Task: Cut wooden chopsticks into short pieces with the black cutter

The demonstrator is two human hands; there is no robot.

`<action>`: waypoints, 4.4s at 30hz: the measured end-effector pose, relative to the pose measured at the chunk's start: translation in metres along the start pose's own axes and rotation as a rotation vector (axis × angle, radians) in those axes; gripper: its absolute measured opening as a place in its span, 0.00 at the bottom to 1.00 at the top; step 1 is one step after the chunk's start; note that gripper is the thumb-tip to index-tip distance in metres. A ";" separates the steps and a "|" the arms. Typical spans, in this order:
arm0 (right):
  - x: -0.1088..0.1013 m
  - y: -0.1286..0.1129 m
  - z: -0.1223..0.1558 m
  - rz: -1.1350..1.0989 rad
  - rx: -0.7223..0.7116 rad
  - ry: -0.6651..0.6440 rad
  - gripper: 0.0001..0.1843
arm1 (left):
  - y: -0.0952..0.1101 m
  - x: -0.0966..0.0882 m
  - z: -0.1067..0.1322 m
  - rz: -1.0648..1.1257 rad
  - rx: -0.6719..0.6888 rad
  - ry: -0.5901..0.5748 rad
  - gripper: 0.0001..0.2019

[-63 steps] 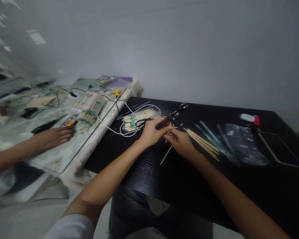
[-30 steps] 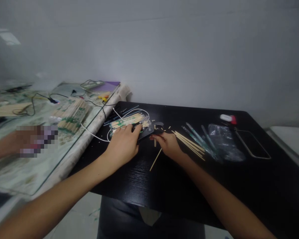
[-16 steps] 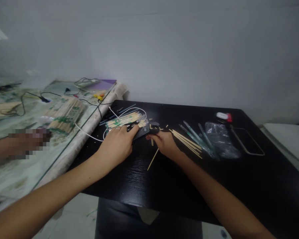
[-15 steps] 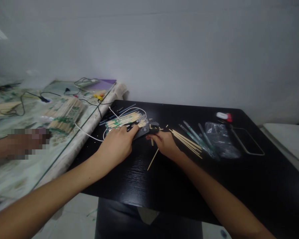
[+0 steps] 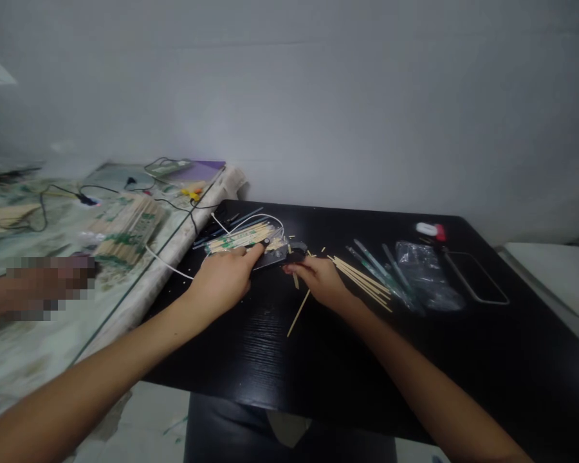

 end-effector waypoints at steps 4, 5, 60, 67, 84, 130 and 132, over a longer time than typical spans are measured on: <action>-0.031 0.002 0.005 -0.008 0.093 -0.015 0.11 | -0.022 -0.003 -0.007 0.187 -0.093 0.131 0.13; -0.039 0.008 0.010 -0.006 0.167 -0.013 0.12 | -0.023 -0.002 -0.010 0.260 -0.086 0.168 0.11; -0.029 0.013 0.009 0.166 0.117 0.134 0.11 | 0.046 0.090 -0.054 1.016 0.189 0.062 0.07; -0.030 0.007 0.008 0.109 0.120 0.084 0.14 | 0.045 0.089 -0.053 1.007 0.216 0.088 0.07; -0.025 0.012 0.007 -0.246 0.205 -0.168 0.22 | 0.047 0.086 -0.052 1.020 0.321 0.140 0.10; -0.011 0.038 0.012 -0.384 0.376 -0.105 0.14 | 0.030 0.103 -0.064 1.359 0.062 0.145 0.15; -0.010 0.040 0.012 -0.459 0.399 -0.074 0.13 | 0.038 0.106 -0.064 1.492 0.086 0.077 0.17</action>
Point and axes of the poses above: each hand's wrist, its own z-axis away from the middle knuckle, its own x-axis out of the palm, y = z × x, the point moved 7 cm from there along -z, towards the middle knuckle, and after that the axes turned 10 degrees about -y, right-handed, at the moved point
